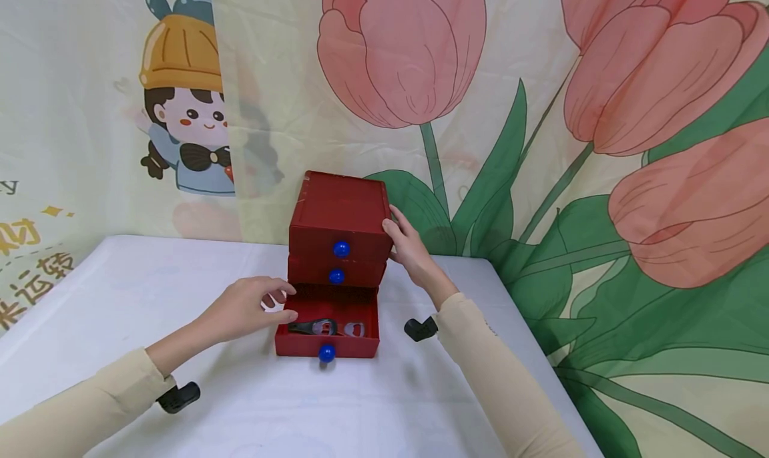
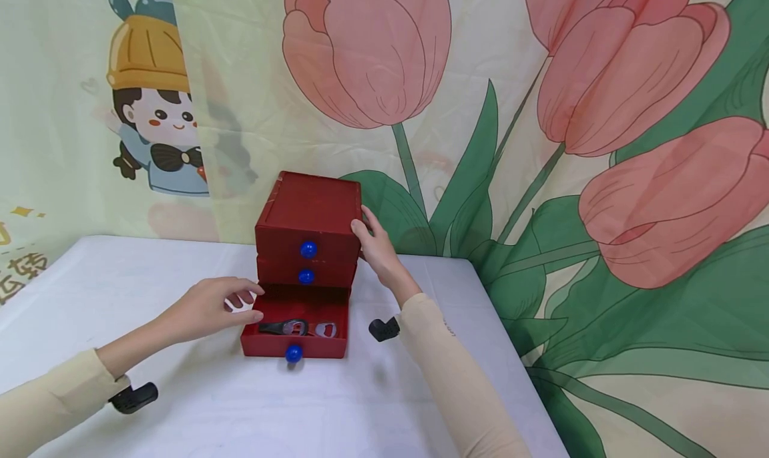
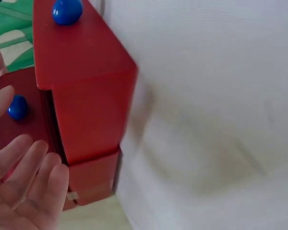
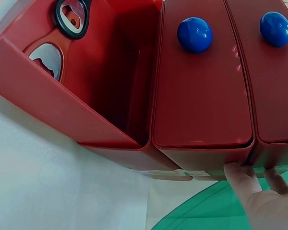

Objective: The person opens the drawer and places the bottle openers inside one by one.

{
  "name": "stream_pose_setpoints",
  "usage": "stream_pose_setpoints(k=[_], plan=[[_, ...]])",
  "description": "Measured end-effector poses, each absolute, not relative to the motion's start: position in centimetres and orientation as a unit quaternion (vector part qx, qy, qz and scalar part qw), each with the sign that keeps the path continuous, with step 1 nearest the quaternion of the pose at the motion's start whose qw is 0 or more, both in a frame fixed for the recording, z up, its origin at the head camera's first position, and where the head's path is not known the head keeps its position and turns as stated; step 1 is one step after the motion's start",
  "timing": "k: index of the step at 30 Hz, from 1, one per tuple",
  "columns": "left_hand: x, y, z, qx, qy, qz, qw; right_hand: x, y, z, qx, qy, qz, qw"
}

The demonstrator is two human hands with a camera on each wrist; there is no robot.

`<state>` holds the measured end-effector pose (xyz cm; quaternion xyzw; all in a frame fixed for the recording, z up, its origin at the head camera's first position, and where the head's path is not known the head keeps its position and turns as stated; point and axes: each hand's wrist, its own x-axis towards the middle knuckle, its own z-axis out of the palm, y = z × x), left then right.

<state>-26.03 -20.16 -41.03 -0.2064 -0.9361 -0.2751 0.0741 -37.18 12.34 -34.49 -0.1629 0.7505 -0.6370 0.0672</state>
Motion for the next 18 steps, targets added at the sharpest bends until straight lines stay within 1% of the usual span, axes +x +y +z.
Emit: stream_pose_setpoints(k=[3, 9, 13, 18], plan=[[-25.6, -20.9, -41.5, -0.179, -0.938, -0.289, 0.065, -37.2, 12.3, -34.6, -0.162, 0.752, -0.636, 0.066], [-24.4, -22.2, -42.3, -0.143, -0.932, -0.334, 0.027, -37.1, 12.3, -34.5, -0.159, 0.752, -0.637, 0.065], [-23.6, -22.7, -42.8, -0.112, -0.922, -0.371, -0.013, -37.1, 12.3, -34.5, -0.161, 0.752, -0.637, 0.065], [-22.7, -22.8, -43.4, -0.061, -0.895, -0.434, -0.081, -37.2, 12.3, -34.5, -0.163, 0.753, -0.634, 0.063]])
